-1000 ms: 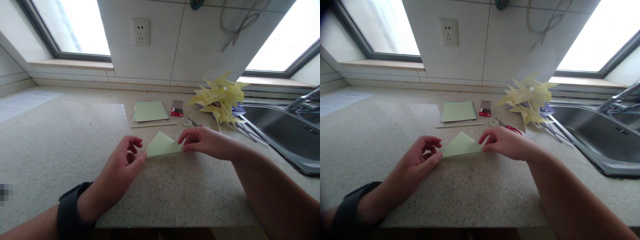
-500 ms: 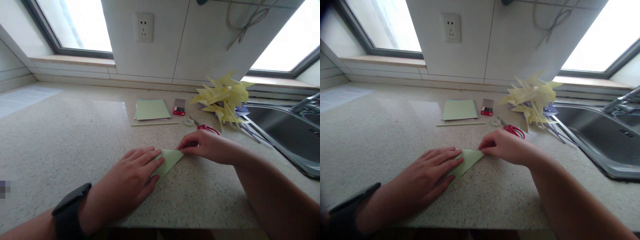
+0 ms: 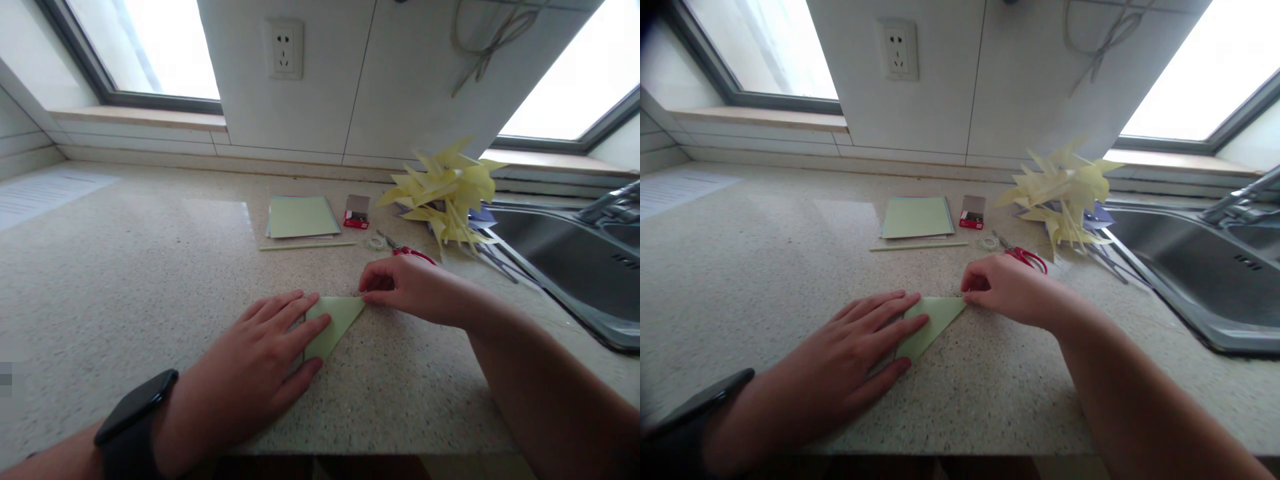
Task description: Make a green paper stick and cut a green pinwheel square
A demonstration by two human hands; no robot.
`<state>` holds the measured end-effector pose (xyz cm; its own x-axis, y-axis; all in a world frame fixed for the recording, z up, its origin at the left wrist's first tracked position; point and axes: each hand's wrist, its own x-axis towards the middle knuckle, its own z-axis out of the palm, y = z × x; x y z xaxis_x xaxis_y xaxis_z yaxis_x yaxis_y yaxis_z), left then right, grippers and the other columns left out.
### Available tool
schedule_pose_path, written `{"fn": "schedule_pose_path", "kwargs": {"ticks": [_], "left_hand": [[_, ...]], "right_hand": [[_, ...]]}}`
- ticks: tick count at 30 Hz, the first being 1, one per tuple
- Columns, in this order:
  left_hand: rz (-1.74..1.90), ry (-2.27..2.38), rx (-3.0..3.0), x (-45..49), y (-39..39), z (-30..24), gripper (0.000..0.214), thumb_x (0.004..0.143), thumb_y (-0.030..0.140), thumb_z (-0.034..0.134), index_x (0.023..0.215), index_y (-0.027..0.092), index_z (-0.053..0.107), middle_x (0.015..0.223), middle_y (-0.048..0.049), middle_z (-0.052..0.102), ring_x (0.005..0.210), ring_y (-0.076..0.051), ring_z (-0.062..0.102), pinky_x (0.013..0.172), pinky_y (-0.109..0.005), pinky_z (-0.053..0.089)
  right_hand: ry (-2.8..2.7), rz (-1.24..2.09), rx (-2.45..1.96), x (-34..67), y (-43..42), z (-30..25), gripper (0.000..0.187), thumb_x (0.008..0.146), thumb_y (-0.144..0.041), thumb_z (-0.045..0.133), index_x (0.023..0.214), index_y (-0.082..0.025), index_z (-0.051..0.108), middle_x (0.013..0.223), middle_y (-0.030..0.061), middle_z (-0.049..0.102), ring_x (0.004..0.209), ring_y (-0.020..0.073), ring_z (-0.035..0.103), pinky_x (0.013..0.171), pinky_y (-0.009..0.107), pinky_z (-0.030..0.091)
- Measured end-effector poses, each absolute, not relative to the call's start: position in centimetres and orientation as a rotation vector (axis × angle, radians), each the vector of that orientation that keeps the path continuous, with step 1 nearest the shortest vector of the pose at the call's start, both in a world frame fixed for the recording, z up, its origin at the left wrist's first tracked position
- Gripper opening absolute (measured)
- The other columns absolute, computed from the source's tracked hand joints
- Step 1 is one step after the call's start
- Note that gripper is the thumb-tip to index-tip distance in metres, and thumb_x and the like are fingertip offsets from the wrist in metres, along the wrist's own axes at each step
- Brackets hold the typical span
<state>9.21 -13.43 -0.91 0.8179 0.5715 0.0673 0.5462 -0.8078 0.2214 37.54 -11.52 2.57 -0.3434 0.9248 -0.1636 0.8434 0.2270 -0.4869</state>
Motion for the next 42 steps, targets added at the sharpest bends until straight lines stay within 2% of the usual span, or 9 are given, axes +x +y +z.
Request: {"fn": "schedule_pose_path", "kwargs": {"ticks": [4, 9, 12, 15, 21, 27, 36, 42], "left_hand": [[0.175, 0.859, 2.801, 9.3, -13.3, -0.9, 0.047, 0.106, 0.043, 0.037, 0.151, 0.032, 0.043, 0.160, -0.0031, 0.042, 0.146, -0.026, 0.039, 0.118, -0.054, 0.037], [0.197, 0.878, 2.789, 9.4, -13.3, -1.0, 0.047, 0.105, 0.044, 0.041, 0.149, 0.032, 0.045, 0.159, -0.0033, 0.044, 0.145, -0.027, 0.040, 0.118, -0.053, 0.038], [0.201, 0.887, 2.788, 9.5, -13.3, -0.9, 0.045, 0.104, 0.043, 0.044, 0.147, 0.032, 0.047, 0.159, -0.0043, 0.044, 0.145, -0.029, 0.041, 0.117, -0.055, 0.038], [0.222, 0.878, 2.795, 9.6, -13.4, -0.9, 0.045, 0.103, 0.040, 0.047, 0.147, 0.031, 0.047, 0.159, -0.0039, 0.044, 0.144, -0.029, 0.042, 0.116, -0.056, 0.039], [0.292, 0.898, 2.797, 9.6, -13.7, -0.8, 0.052, 0.097, 0.040, 0.058, 0.140, 0.013, 0.051, 0.148, -0.0137, 0.056, 0.139, -0.029, 0.048, 0.116, -0.050, 0.042], [0.215, 0.868, 2.815, 9.8, -13.5, -0.6, 0.034, 0.097, 0.039, 0.058, 0.124, 0.018, 0.060, 0.153, -0.0118, 0.052, 0.143, -0.030, 0.043, 0.118, -0.051, 0.039], [0.104, 0.870, 2.812, 9.7, -13.4, 0.0, 0.034, 0.100, 0.043, 0.052, 0.125, 0.022, 0.060, 0.155, -0.0093, 0.049, 0.146, -0.029, 0.040, 0.118, -0.052, 0.038], [0.124, 0.854, 2.825, 9.7, -13.2, -0.1, 0.034, 0.098, 0.040, 0.054, 0.126, 0.022, 0.061, 0.154, -0.0092, 0.051, 0.143, -0.030, 0.043, 0.116, -0.052, 0.039]], "right_hand": [[-2.368, 0.690, -1.717, 37.5, -11.5, 2.5, 0.008, 0.085, -0.026, 0.068, 0.086, -0.021, 0.074, 0.079, -0.0004, 0.073, 0.069, 0.0148, 0.063, 0.063, 0.027, 0.043], [-2.407, 0.501, -1.743, 37.4, -11.7, 2.7, 0.008, 0.086, -0.028, 0.069, 0.088, -0.022, 0.074, 0.080, 0.0009, 0.072, 0.071, 0.0166, 0.063, 0.064, 0.029, 0.043], [-2.471, 0.214, -1.577, 36.4, -12.5, 3.1, 0.012, 0.092, -0.026, 0.064, 0.096, -0.021, 0.073, 0.090, 0.0039, 0.072, 0.084, 0.0199, 0.065, 0.075, 0.033, 0.045], [-2.537, 0.145, -1.299, 34.8, -13.6, 2.9, 0.021, 0.098, -0.027, 0.057, 0.114, -0.019, 0.070, 0.103, 0.0064, 0.070, 0.098, 0.0215, 0.063, 0.087, 0.036, 0.047], [-2.780, 0.020, -1.213, 32.3, -14.9, 1.4, 0.027, 0.095, -0.028, 0.060, 0.118, -0.015, 0.066, 0.100, 0.0088, 0.066, 0.089, 0.0256, 0.060, 0.080, 0.041, 0.051], [-2.754, 0.018, -1.288, 32.3, -15.0, 1.0, 0.024, 0.097, -0.029, 0.058, 0.113, -0.013, 0.065, 0.098, 0.0098, 0.062, 0.087, 0.0248, 0.058, 0.077, 0.040, 0.050], [-2.757, 0.105, -1.343, 33.4, -15.1, 2.3, 0.014, 0.095, -0.018, 0.059, 0.100, -0.016, 0.072, 0.083, 0.0066, 0.064, 0.080, 0.0214, 0.057, 0.076, 0.036, 0.045], [-2.771, 0.233, -1.435, 35.1, -15.2, 2.6, 0.018, 0.096, -0.013, 0.057, 0.102, -0.019, 0.073, 0.088, 0.0062, 0.065, 0.082, 0.0202, 0.057, 0.079, 0.034, 0.046]]}}
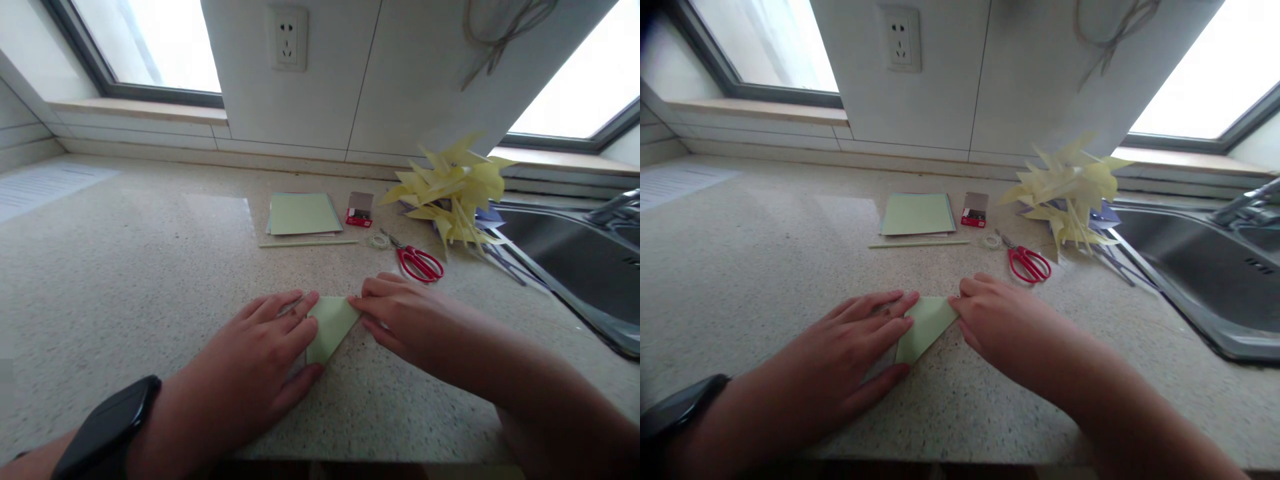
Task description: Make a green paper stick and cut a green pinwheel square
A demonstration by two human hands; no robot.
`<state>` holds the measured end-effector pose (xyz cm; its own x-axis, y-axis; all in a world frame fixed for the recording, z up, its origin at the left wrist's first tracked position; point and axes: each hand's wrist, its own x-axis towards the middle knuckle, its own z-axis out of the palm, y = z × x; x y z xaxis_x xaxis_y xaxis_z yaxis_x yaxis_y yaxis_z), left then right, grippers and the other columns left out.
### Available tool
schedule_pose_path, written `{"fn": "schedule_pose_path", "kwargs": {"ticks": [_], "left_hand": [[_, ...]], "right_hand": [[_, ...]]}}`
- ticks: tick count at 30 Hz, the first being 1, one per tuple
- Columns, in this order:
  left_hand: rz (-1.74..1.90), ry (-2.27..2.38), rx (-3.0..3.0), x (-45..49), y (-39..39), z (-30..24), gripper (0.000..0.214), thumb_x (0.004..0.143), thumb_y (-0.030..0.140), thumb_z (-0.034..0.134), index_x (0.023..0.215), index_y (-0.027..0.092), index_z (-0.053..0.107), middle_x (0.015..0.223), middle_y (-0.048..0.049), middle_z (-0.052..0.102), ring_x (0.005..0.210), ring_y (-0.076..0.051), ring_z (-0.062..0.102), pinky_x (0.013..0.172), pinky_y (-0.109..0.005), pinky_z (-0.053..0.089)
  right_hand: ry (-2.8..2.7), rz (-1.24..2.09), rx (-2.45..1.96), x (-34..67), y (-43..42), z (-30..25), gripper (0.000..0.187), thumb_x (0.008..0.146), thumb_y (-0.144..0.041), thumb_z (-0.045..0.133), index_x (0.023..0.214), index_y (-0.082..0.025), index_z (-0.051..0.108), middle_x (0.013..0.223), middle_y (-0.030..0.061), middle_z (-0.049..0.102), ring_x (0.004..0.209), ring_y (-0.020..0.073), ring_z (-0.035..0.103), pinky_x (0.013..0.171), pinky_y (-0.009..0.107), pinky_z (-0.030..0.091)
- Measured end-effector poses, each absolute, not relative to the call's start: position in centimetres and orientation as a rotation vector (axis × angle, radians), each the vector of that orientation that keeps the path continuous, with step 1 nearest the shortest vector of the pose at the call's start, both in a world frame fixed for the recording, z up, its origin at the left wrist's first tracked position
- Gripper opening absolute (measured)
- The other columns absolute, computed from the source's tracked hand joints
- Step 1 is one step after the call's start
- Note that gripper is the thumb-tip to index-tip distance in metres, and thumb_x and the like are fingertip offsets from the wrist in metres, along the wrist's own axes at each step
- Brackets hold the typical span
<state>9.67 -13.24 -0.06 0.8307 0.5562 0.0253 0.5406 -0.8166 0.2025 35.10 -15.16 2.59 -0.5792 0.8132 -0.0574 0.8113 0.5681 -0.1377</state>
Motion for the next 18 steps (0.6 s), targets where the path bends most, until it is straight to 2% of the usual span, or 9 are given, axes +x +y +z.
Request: {"fn": "schedule_pose_path", "kwargs": {"ticks": [5, 12, 14, 18], "left_hand": [[0.155, 0.859, 2.819, 9.4, -13.3, -0.2, 0.038, 0.097, 0.043, 0.055, 0.129, 0.023, 0.060, 0.156, -0.0078, 0.048, 0.144, -0.030, 0.041, 0.116, -0.051, 0.039], [0.134, 0.853, 2.787, 9.3, -13.2, -0.1, 0.035, 0.097, 0.045, 0.055, 0.124, 0.023, 0.062, 0.154, -0.0073, 0.051, 0.144, -0.031, 0.041, 0.115, -0.053, 0.038], [0.149, 0.851, 2.782, 9.3, -13.0, -0.2, 0.033, 0.099, 0.044, 0.052, 0.123, 0.024, 0.062, 0.154, -0.0071, 0.051, 0.142, -0.030, 0.043, 0.114, -0.053, 0.039], [0.234, 0.820, 2.774, 9.3, -12.5, -0.5, 0.026, 0.102, 0.037, 0.047, 0.117, 0.026, 0.065, 0.150, -0.0040, 0.055, 0.136, -0.029, 0.048, 0.110, -0.052, 0.041]], "right_hand": [[-2.751, 0.332, -1.566, 36.1, -15.1, 3.0, 0.018, 0.097, -0.014, 0.055, 0.091, -0.019, 0.071, 0.086, 0.0054, 0.063, 0.081, 0.0196, 0.057, 0.079, 0.034, 0.047], [-2.662, 0.366, -1.643, 36.8, -15.2, 3.7, 0.024, 0.098, -0.018, 0.054, 0.080, -0.019, 0.070, 0.081, 0.0047, 0.063, 0.076, 0.0181, 0.058, 0.077, 0.032, 0.046], [-2.657, 0.338, -1.658, 36.8, -14.9, 3.7, 0.024, 0.098, -0.027, 0.057, 0.080, -0.019, 0.071, 0.081, 0.0051, 0.064, 0.077, 0.0192, 0.059, 0.076, 0.033, 0.045], [-2.583, 0.324, -1.671, 36.3, -14.1, 3.5, 0.037, 0.100, -0.048, 0.055, 0.080, -0.019, 0.069, 0.082, 0.0065, 0.066, 0.080, 0.0217, 0.060, 0.074, 0.034, 0.043]]}}
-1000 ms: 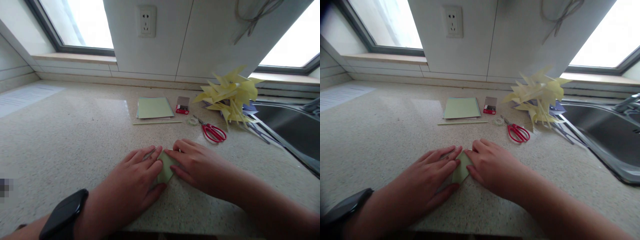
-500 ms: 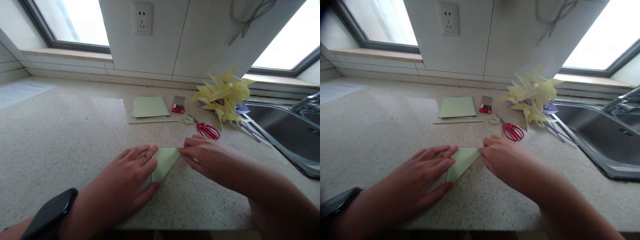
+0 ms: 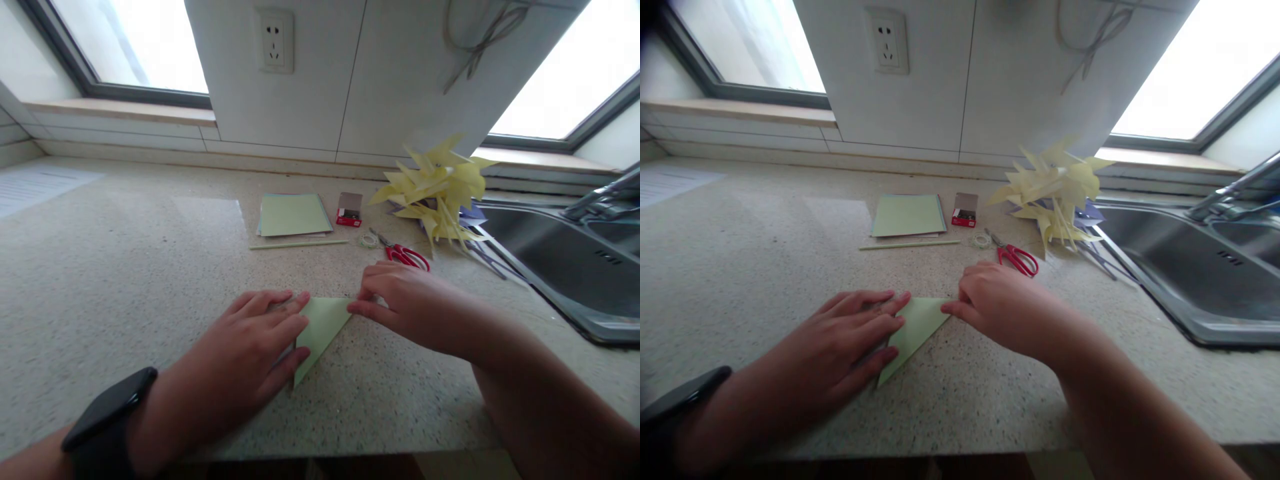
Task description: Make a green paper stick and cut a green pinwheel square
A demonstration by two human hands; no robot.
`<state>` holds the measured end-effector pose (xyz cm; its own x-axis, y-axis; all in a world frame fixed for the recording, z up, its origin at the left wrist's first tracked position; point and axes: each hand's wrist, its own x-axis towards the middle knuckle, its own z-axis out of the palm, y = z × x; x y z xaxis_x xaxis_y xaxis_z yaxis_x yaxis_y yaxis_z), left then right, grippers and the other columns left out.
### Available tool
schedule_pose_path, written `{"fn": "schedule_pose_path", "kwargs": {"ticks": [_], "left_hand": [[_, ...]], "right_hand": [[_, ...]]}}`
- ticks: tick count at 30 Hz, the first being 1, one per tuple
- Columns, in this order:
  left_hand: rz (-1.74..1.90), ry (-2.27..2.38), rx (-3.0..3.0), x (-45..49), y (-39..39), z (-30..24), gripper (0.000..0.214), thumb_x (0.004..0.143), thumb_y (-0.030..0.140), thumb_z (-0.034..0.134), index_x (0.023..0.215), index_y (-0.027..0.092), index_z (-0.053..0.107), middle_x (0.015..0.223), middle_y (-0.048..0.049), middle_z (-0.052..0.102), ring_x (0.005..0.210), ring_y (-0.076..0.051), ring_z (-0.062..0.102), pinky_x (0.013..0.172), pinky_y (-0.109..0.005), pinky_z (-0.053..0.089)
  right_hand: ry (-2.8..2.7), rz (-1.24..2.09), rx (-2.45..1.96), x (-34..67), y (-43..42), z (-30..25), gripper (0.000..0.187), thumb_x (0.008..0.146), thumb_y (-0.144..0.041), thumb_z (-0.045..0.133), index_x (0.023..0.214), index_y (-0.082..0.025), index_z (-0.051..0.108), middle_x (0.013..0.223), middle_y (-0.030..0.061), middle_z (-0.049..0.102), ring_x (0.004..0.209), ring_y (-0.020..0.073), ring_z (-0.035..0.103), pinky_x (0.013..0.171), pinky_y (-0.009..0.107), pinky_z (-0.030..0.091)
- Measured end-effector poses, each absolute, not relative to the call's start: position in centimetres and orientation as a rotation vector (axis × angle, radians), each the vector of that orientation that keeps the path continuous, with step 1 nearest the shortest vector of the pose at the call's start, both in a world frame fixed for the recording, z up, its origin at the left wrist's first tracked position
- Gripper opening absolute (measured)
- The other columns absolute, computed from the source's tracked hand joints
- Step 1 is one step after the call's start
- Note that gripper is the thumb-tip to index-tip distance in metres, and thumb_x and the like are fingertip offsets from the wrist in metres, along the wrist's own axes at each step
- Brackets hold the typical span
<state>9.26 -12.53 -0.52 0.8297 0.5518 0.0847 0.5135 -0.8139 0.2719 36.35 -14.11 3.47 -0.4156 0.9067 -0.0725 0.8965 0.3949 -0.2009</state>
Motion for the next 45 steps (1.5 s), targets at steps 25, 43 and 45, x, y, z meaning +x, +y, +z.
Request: {"fn": "schedule_pose_path", "kwargs": {"ticks": [25, 43, 45], "left_hand": [[0.716, 0.896, 1.728, 8.9, -11.8, -0.1, 0.027, 0.096, 0.042, 0.060, 0.084, 0.020, 0.071, 0.077, 0.0013, 0.068, 0.072, -0.015, 0.060, 0.063, -0.024, 0.045], [0.741, 0.724, 1.901, 8.4, -12.8, -0.3, 0.038, 0.102, 0.033, 0.052, 0.069, 0.017, 0.063, 0.069, 0.0022, 0.055, 0.066, -0.011, 0.052, 0.061, -0.022, 0.041], [0.747, 0.739, 1.870, 8.4, -12.7, -0.6, 0.036, 0.102, 0.033, 0.052, 0.071, 0.018, 0.064, 0.070, 0.0022, 0.057, 0.066, -0.011, 0.052, 0.061, -0.022, 0.040]], "right_hand": [[-1.690, 1.190, -1.257, 33.0, -13.6, 1.2, 0.020, 0.083, -0.036, 0.076, 0.084, -0.017, 0.071, 0.071, -0.0010, 0.063, 0.064, 0.0111, 0.055, 0.057, 0.023, 0.043], [-1.739, 1.193, -1.054, 32.4, -14.4, 1.6, 0.022, 0.082, -0.031, 0.080, 0.069, -0.015, 0.070, 0.065, -0.0010, 0.062, 0.060, 0.0098, 0.053, 0.055, 0.023, 0.041], [-1.754, 1.189, -1.073, 32.7, -14.1, 1.5, 0.024, 0.083, -0.033, 0.079, 0.069, -0.015, 0.070, 0.066, -0.0003, 0.062, 0.060, 0.0105, 0.053, 0.055, 0.023, 0.040]]}}
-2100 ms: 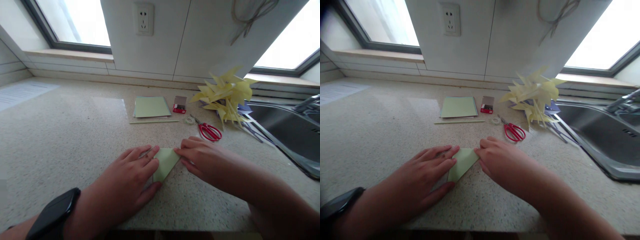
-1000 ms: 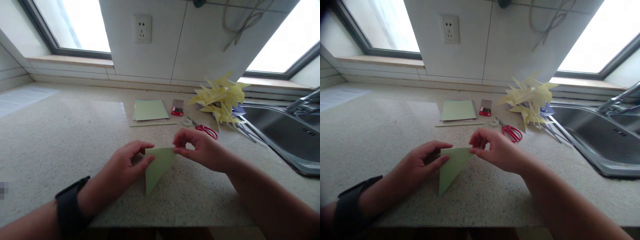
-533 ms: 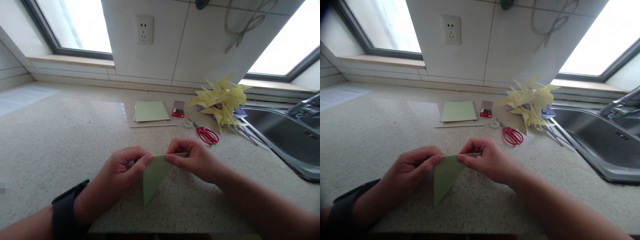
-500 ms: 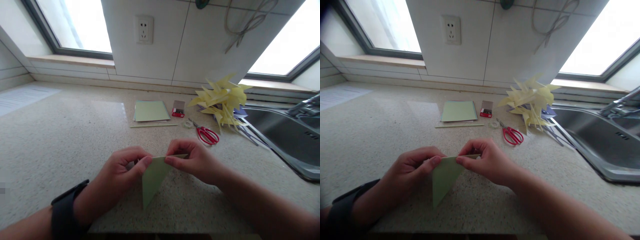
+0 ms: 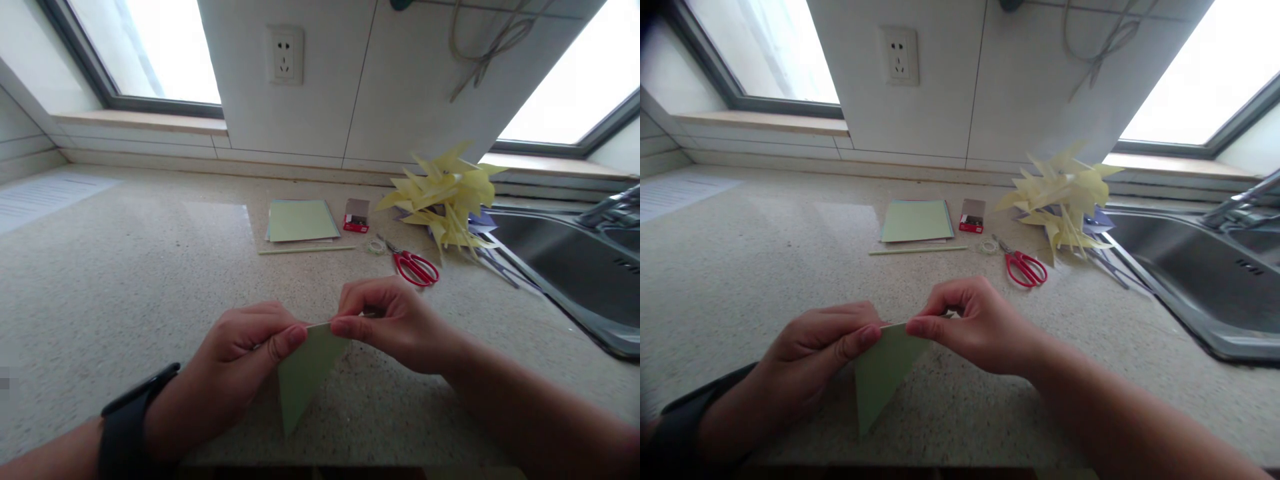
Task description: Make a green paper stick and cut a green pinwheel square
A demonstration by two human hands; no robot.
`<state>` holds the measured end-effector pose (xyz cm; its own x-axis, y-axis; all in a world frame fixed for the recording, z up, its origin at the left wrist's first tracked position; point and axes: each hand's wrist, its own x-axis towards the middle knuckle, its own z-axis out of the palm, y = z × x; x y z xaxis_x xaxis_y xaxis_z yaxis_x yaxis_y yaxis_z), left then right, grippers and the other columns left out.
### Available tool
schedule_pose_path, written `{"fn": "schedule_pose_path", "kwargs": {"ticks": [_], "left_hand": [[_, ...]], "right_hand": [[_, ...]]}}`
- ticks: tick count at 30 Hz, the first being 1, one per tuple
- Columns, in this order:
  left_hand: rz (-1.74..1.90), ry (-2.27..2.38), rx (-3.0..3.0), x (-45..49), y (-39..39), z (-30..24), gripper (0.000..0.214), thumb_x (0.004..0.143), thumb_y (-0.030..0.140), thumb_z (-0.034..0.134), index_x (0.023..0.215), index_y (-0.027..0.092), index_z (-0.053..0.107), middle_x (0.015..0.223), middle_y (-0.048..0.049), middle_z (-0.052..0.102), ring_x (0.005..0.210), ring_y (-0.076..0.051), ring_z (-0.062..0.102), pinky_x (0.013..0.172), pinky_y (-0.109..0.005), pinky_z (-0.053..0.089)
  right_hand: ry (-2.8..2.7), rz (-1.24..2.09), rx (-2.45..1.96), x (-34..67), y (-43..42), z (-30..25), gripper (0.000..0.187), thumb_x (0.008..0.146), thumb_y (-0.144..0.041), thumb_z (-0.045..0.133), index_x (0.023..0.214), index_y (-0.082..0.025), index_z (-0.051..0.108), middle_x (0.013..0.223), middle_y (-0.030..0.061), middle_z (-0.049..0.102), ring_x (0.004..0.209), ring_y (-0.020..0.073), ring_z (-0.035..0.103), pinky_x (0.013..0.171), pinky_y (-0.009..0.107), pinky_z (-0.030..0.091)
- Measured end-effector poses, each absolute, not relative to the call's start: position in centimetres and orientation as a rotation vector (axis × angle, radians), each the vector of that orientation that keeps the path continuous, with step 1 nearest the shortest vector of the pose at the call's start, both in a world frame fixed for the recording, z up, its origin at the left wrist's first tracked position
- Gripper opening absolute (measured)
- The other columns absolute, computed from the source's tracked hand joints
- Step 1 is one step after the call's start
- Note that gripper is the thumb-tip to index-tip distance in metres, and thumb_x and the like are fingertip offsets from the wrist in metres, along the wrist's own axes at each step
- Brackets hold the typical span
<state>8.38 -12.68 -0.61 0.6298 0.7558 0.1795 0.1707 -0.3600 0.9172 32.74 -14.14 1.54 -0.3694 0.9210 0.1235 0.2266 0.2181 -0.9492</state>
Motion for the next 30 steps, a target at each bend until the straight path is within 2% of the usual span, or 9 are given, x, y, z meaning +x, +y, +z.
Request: {"fn": "schedule_pose_path", "kwargs": {"ticks": [6, 9, 11, 13, 17, 19, 22, 24, 30], "left_hand": [[0.703, 0.805, 1.771, 8.3, -12.5, -1.4, 0.040, 0.101, 0.038, 0.054, 0.067, 0.019, 0.063, 0.074, 0.0016, 0.066, 0.064, -0.012, 0.051, 0.058, -0.022, 0.037], [0.704, 0.824, 1.674, 8.4, -12.0, -1.6, 0.041, 0.099, 0.042, 0.056, 0.068, 0.019, 0.068, 0.070, 0.0006, 0.067, 0.062, -0.013, 0.054, 0.057, -0.023, 0.040], [0.764, 0.859, 1.543, 8.6, -11.6, -1.6, 0.039, 0.098, 0.045, 0.057, 0.074, 0.019, 0.075, 0.069, -0.0013, 0.071, 0.062, -0.014, 0.058, 0.058, -0.024, 0.043], [0.834, 0.881, 1.405, 8.7, -11.2, -1.5, 0.034, 0.096, 0.046, 0.058, 0.088, 0.021, 0.080, 0.081, -0.0046, 0.078, 0.064, -0.015, 0.063, 0.057, -0.024, 0.046], [0.924, 0.824, 1.375, 8.9, -11.2, -1.3, 0.037, 0.099, 0.049, 0.054, 0.097, 0.022, 0.080, 0.087, -0.0055, 0.078, 0.068, -0.014, 0.065, 0.057, -0.022, 0.048], [0.962, 0.804, 1.441, 8.9, -11.6, -1.1, 0.032, 0.096, 0.049, 0.059, 0.108, 0.025, 0.077, 0.088, -0.0034, 0.077, 0.070, -0.013, 0.064, 0.058, -0.021, 0.049], [1.024, 0.819, 1.632, 8.9, -12.0, -0.9, 0.022, 0.089, 0.036, 0.074, 0.110, 0.031, 0.074, 0.094, 0.0007, 0.073, 0.071, -0.010, 0.062, 0.061, -0.019, 0.050], [1.104, 0.808, 1.784, 8.8, -12.3, -0.9, 0.015, 0.089, 0.025, 0.073, 0.103, 0.032, 0.075, 0.094, 0.0025, 0.068, 0.074, -0.009, 0.061, 0.064, -0.018, 0.050], [1.235, 0.842, 2.026, 8.6, -12.5, -1.0, 0.023, 0.093, 0.015, 0.066, 0.105, 0.034, 0.073, 0.082, 0.0049, 0.062, 0.073, -0.009, 0.059, 0.063, -0.019, 0.047]], "right_hand": [[-1.768, 1.176, -1.127, 33.4, -13.6, 1.4, 0.031, 0.084, -0.041, 0.077, 0.069, -0.015, 0.070, 0.064, 0.0002, 0.060, 0.060, 0.0114, 0.050, 0.053, 0.025, 0.038], [-1.767, 1.185, -1.136, 34.4, -13.2, 1.4, 0.032, 0.084, -0.042, 0.077, 0.068, -0.015, 0.069, 0.063, 0.0001, 0.059, 0.059, 0.0112, 0.049, 0.052, 0.025, 0.036], [-1.702, 1.153, -1.141, 35.3, -12.8, 1.5, 0.033, 0.085, -0.042, 0.076, 0.067, -0.015, 0.068, 0.063, -0.0003, 0.058, 0.058, 0.0104, 0.048, 0.052, 0.025, 0.035], [-1.614, 1.077, -1.135, 36.2, -12.4, 1.6, 0.032, 0.086, -0.041, 0.075, 0.067, -0.016, 0.069, 0.063, -0.0006, 0.059, 0.058, 0.0099, 0.048, 0.053, 0.024, 0.035], [-1.637, 1.048, -1.115, 36.5, -12.2, 1.9, 0.030, 0.085, -0.039, 0.077, 0.067, -0.016, 0.069, 0.061, -0.0026, 0.055, 0.055, 0.0087, 0.045, 0.050, 0.023, 0.034], [-1.706, 1.038, -1.056, 35.9, -12.4, 1.8, 0.026, 0.085, -0.036, 0.077, 0.070, -0.016, 0.070, 0.064, -0.0017, 0.058, 0.057, 0.0093, 0.049, 0.051, 0.023, 0.037], [-1.770, 0.891, -0.865, 34.9, -12.8, 1.8, 0.011, 0.086, -0.025, 0.077, 0.078, -0.018, 0.072, 0.072, -0.0003, 0.064, 0.065, 0.0111, 0.058, 0.058, 0.024, 0.046], [-1.789, 0.742, -0.751, 34.4, -13.1, 2.0, 0.003, 0.086, -0.019, 0.076, 0.085, -0.020, 0.074, 0.074, -0.0008, 0.065, 0.067, 0.0114, 0.059, 0.060, 0.025, 0.048], [-1.847, 0.405, -0.726, 34.5, -13.9, 2.9, 0.016, 0.083, -0.012, 0.078, 0.094, -0.024, 0.077, 0.081, -0.0004, 0.061, 0.071, 0.0122, 0.059, 0.062, 0.027, 0.050]]}}
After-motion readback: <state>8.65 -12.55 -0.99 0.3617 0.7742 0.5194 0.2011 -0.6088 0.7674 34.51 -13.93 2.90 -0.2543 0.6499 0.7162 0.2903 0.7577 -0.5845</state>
